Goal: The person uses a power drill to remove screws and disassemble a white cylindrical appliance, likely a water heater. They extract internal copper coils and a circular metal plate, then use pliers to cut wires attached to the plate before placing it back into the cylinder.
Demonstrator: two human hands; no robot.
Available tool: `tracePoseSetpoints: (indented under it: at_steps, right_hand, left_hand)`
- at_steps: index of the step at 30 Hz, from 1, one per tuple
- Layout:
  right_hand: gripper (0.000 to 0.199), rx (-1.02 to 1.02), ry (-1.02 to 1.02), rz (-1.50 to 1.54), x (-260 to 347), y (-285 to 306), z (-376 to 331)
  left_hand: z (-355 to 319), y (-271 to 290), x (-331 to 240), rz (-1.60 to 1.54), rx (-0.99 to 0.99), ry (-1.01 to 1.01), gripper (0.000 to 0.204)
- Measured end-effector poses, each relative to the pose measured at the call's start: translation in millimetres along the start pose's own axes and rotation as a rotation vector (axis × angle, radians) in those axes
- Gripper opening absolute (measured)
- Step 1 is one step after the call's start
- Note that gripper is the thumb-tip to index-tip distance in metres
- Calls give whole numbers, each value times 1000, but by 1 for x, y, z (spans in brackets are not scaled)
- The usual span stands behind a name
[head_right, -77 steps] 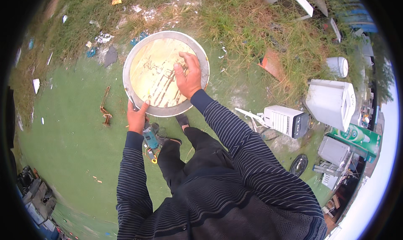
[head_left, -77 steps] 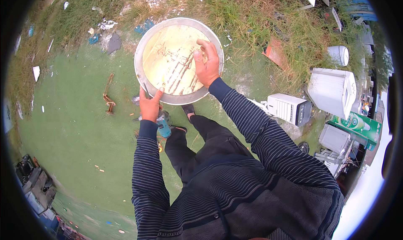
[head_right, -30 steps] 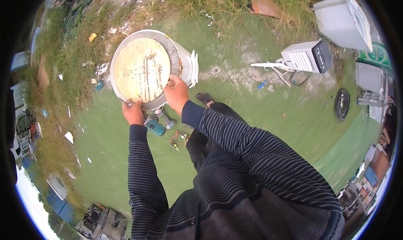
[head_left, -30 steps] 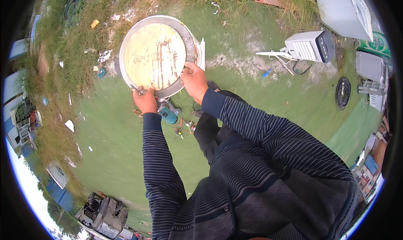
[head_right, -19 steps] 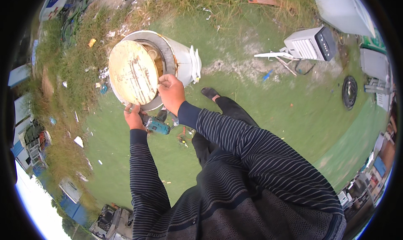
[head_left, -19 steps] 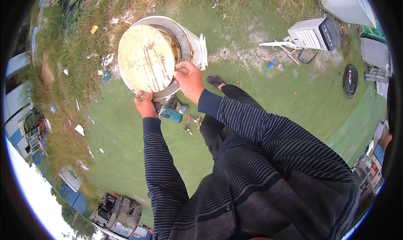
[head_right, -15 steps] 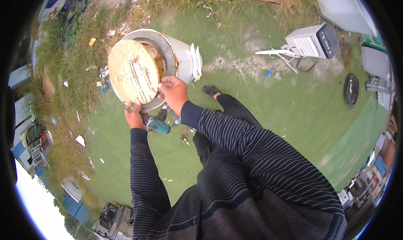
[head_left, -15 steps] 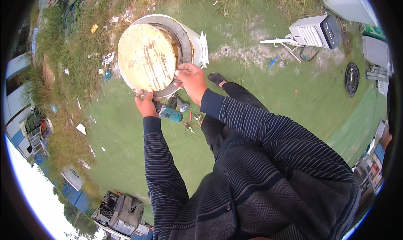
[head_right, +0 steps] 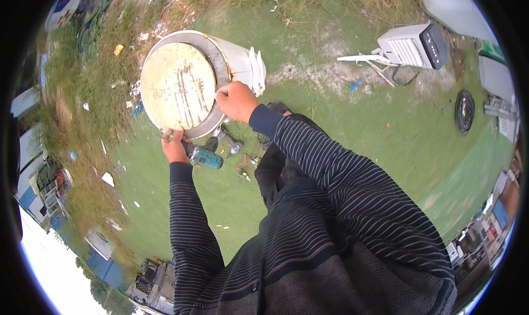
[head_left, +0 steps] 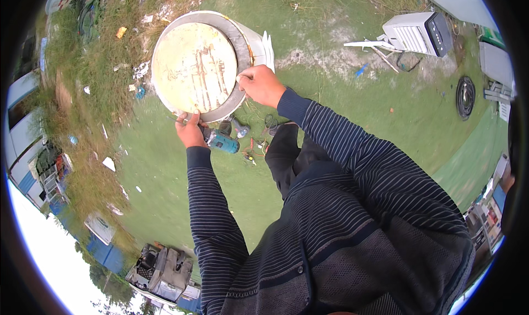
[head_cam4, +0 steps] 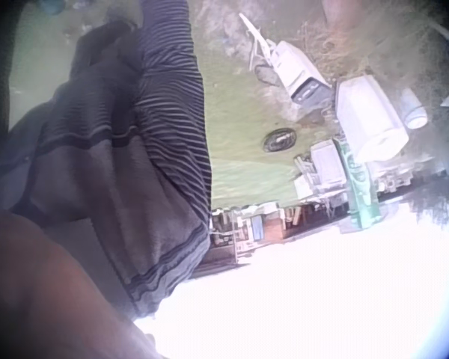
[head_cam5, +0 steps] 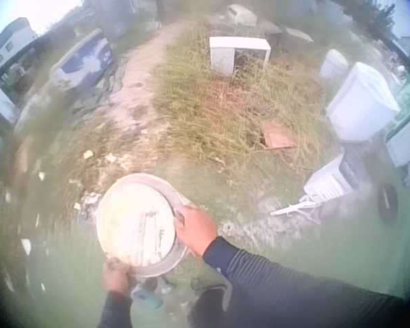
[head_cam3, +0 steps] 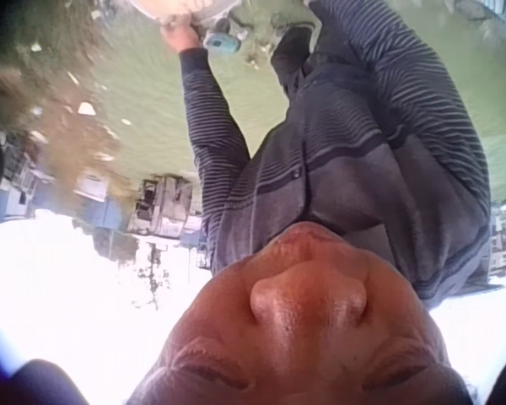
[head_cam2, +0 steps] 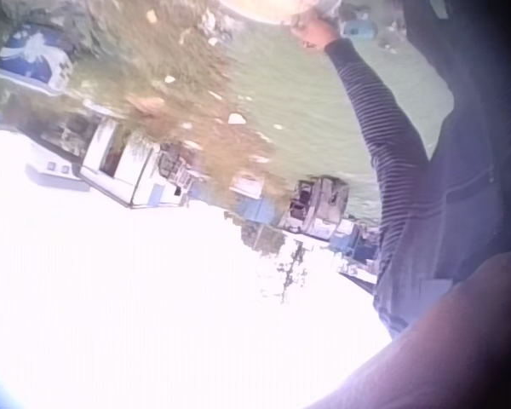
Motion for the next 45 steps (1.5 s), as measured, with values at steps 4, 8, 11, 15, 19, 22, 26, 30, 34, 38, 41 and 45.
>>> tracePoseSetpoints:
  at_steps: [4,8,11,15,19,22,26,30,34,38,41,45]
  right_hand:
    - [25,-218,102,-277,48,47,25]
    - [33,-52,382,-628,101,23,54]
    - [37,45,445,-815,100,-5,86]
    - [45,144,413,-774,88,-6,113]
    - [51,163,150,-361,73,9,135]
    - [38,233,-158,206,70,5,127]
    - [29,364,-117,191,106,-24,103]
    - [29,303,-130,214,126,-35,97]
    - [27,414,-135,325,133,-35,88]
    - [33,404,-197,196,119,-21,78]
    - [32,387,-173,235,108,-14,89]
    - [29,261,24,-78,89,10,80]
  left_hand:
    - [-2,3,2,-19,-12,10,41]
    - [-8,1,2,-11,-20,-21,42]
    - [-5,3,7,-17,-6,-45,42]
    - [-12,-3,3,-157,-29,-63,33]
    - [4,10,21,-243,1,-2,26]
    - [4,8,22,-222,43,2,16]
    - [-8,0,16,-239,5,0,20]
    - [-23,-9,3,-274,41,34,25]
    - [-19,-3,15,-380,78,181,25]
    - [-18,-5,24,-477,107,302,26]
    - [-17,-11,21,-474,116,316,28]
    - [-16,-10,22,-513,129,330,27]
Point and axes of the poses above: each hand's wrist, its own z-axis towards the middle knuckle, its own y-axis out of the back of the hand, x = y × z, the point moved 8 cm from there along z, towards the middle knuckle, and after that the axes turned 3 degrees about y, right-handed, at the moved point
